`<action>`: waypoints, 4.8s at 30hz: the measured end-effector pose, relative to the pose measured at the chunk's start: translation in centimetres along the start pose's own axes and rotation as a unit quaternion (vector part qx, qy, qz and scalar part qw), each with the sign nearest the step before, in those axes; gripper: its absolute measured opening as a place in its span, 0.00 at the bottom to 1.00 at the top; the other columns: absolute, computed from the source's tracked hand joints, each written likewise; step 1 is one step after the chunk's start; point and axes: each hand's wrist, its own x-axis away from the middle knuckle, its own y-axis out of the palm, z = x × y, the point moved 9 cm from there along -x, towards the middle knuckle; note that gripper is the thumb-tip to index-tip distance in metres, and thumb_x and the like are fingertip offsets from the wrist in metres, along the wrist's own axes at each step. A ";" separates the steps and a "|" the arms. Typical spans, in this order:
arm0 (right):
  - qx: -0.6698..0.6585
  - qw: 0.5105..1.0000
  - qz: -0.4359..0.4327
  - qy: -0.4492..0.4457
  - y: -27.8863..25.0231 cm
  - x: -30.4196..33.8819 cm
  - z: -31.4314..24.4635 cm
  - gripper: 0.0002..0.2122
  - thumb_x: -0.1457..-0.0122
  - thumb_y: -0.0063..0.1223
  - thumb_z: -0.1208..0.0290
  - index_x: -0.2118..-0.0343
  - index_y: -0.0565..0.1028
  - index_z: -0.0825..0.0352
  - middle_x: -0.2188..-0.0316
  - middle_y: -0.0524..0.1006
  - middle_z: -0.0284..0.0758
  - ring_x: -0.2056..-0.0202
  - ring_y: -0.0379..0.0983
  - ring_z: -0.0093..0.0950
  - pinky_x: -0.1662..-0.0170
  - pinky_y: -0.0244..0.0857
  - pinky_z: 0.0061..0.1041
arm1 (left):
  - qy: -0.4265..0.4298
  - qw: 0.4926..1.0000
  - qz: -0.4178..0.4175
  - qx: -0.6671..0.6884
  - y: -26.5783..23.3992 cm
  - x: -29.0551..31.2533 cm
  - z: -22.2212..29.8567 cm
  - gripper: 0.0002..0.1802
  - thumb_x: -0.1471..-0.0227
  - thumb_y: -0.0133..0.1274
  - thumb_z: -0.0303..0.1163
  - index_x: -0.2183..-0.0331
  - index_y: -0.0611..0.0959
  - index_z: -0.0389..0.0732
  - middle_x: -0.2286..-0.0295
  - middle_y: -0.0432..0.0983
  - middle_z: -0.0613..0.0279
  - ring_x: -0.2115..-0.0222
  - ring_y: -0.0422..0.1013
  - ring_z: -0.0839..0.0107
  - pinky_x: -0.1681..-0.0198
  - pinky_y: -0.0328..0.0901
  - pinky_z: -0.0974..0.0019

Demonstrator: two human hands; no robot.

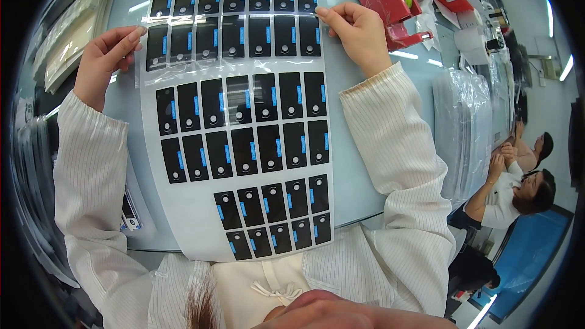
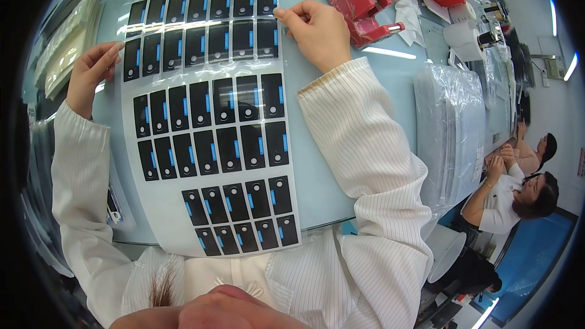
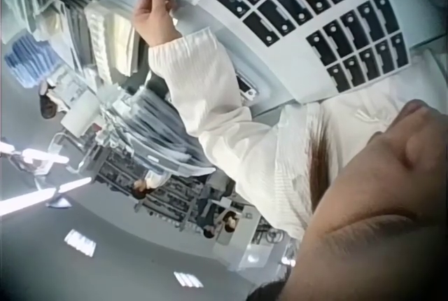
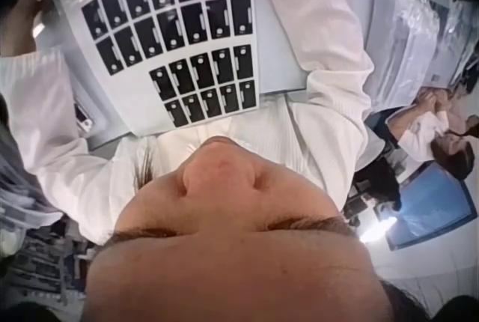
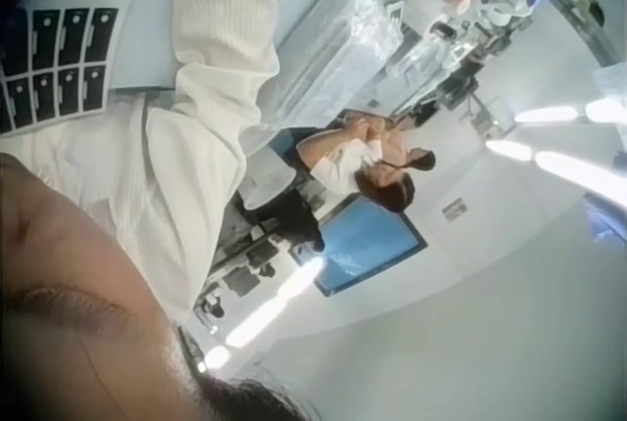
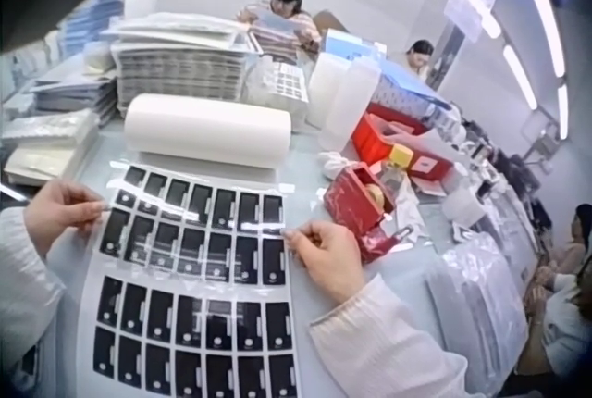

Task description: Peeling protective film from small electronic components and placing them into a tray.

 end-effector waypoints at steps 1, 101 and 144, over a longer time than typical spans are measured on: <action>-0.001 1.000 -0.001 -0.002 0.0 0.0 0.0 0.12 0.46 0.56 0.60 0.75 0.76 0.66 0.84 0.72 0.27 0.81 0.65 0.14 0.76 0.59 0.14 | -0.002 1.000 0.002 -0.007 -0.1 0.0 -0.1 0.15 0.52 0.57 0.41 0.64 0.82 0.42 0.78 0.72 0.74 0.78 0.61 0.85 0.72 0.56 0.80; 0.135 0.916 0.329 0.186 -21.5 -5.6 11.3 0.16 0.51 0.57 0.60 0.69 0.78 0.70 0.65 0.76 0.48 0.62 0.74 0.42 0.58 0.67 0.35 | 0.254 0.791 -0.115 -0.544 10.2 5.5 3.7 0.30 0.46 0.36 0.40 0.41 0.56 0.53 0.39 0.34 0.58 0.38 0.31 0.56 0.40 0.30 0.47; 0.056 0.831 0.533 0.151 -27.8 -1.8 9.1 0.16 0.54 0.61 0.58 0.68 0.80 0.66 0.69 0.79 0.41 0.66 0.76 0.33 0.61 0.68 0.28 | 0.261 0.764 -0.034 -0.589 10.2 4.3 2.6 0.27 0.42 0.30 0.51 0.41 0.52 0.68 0.39 0.36 0.67 0.38 0.31 0.65 0.38 0.31 0.50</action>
